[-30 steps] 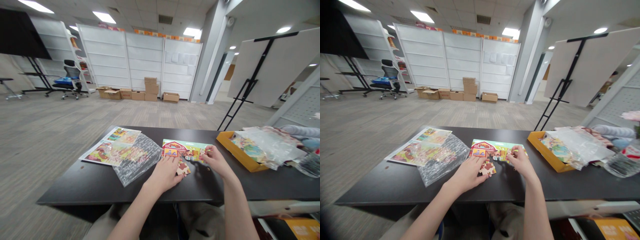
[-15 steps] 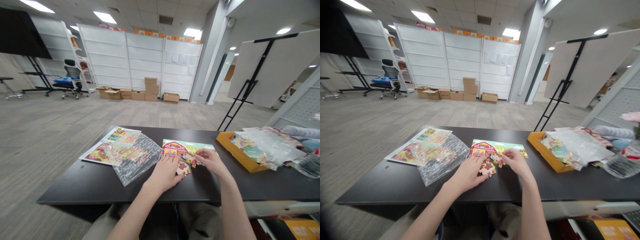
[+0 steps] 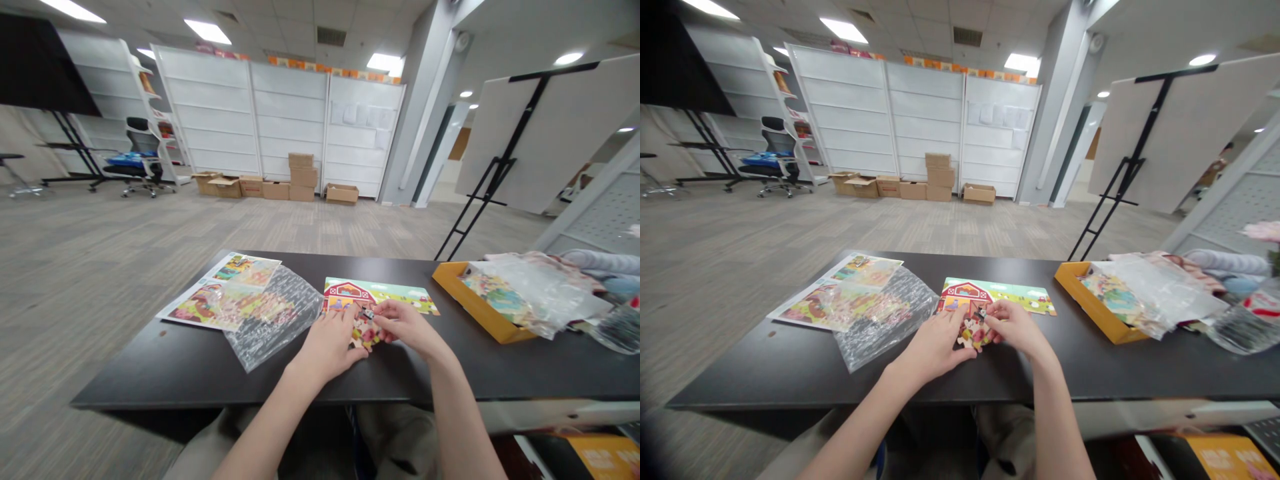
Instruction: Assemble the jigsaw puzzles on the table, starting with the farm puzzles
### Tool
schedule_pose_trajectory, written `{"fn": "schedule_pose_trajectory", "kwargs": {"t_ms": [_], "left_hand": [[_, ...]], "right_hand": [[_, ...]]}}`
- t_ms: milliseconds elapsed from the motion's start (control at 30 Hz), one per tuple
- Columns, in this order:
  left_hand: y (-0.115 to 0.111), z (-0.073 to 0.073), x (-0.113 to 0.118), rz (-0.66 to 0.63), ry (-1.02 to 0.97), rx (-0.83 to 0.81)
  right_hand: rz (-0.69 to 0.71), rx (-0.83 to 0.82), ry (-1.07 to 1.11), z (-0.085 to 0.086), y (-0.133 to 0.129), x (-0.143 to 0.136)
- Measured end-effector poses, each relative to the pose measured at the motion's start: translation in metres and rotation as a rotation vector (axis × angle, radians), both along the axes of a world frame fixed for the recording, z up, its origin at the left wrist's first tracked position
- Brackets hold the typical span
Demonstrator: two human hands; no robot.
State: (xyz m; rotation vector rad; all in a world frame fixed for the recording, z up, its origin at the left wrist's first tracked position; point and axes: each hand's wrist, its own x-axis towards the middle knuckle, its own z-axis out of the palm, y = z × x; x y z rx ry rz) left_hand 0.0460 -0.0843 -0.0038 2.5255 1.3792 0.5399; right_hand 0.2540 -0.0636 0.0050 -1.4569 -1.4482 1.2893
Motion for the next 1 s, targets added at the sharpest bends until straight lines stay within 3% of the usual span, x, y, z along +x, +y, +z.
{"fn": "schedule_pose_trajectory", "kwargs": {"t_ms": [67, 133, 267, 433, 633, 833, 1000], "left_hand": [[0.0, 0.0, -0.001, -0.014, 0.008, 0.0], [-0.001, 0.001, -0.002, -0.032, 0.013, 0.006], [-0.004, 0.001, 0.0, -0.021, 0.017, 0.025], [-0.006, -0.001, 0.007, 0.026, 0.041, 0.059], [-0.005, 0.002, 0.004, 0.0, 0.051, 0.032], [-0.003, 0.001, -0.007, -0.022, -0.008, -0.004], [-0.004, 0.002, -0.01, 0.033, -0.003, -0.059]], "right_hand": [[0.038, 0.02, -0.088, -0.004, 0.003, -0.001], [0.019, 0.14, -0.239, -0.007, 0.007, 0.004], [-0.154, 0.365, -0.662, -0.018, 0.012, 0.022], [-0.18, 0.362, -0.85, -0.032, 0.012, 0.025], [-0.19, 0.363, -0.679, -0.034, 0.017, 0.026], [-0.174, 0.297, -0.324, -0.019, 0.016, 0.032], [0.053, 0.139, -0.131, -0.003, 0.004, 0.013]]}}
